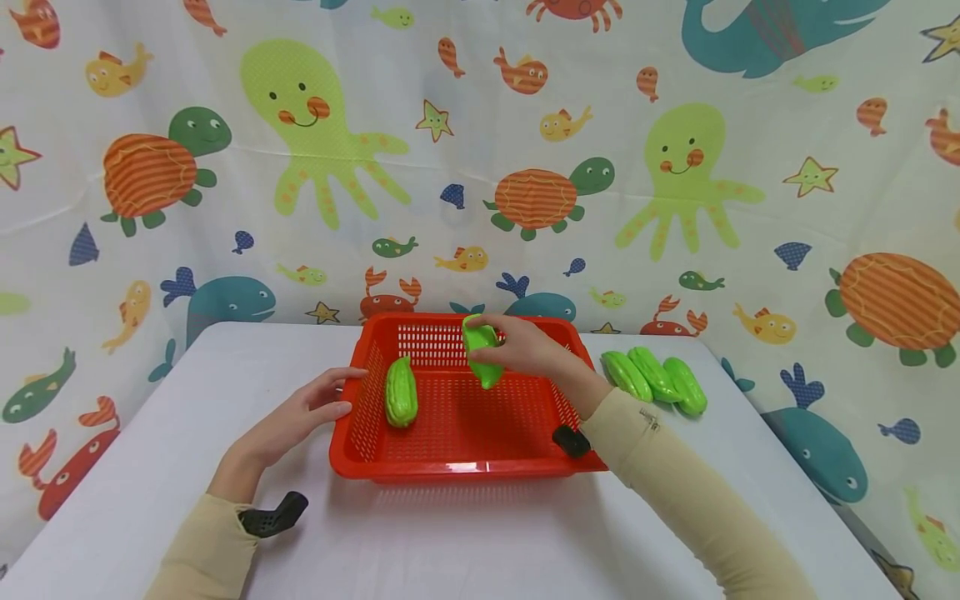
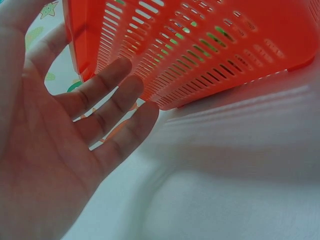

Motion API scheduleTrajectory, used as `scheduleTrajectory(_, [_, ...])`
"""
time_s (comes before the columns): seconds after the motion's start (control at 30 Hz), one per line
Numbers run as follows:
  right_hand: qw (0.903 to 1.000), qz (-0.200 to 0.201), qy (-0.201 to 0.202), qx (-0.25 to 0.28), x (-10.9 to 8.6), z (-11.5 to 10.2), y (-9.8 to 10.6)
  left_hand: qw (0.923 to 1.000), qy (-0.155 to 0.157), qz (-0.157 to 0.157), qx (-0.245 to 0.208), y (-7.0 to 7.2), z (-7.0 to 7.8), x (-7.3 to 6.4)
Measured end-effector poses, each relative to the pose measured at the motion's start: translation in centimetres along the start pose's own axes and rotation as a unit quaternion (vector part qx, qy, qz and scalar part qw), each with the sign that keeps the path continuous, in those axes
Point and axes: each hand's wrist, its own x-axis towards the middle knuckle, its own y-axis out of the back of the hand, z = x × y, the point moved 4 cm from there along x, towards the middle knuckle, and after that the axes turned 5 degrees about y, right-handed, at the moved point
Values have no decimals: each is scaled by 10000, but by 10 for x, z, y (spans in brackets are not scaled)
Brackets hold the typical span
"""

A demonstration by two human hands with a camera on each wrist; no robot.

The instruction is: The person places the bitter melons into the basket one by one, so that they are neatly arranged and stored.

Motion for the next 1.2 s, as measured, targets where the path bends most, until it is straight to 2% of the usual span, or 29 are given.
scheduleTrajectory(0.17, [9999,-102,-64,-102,11,-3,-9,10000,-19,-9,-8,0,0,0])
scheduleTrajectory(0.43, [9981,-493,-209,-290,28,-6,-27,10000,-35,-2,-27,1,0,-1])
scheduleTrajectory(0.7, [9954,-870,-225,-338,37,-7,-41,10000,-39,-30,-57,0,0,0])
scheduleTrajectory(1.2, [9895,-1230,-161,-747,53,-12,-64,10000,-28,3,15,1,-3,2])
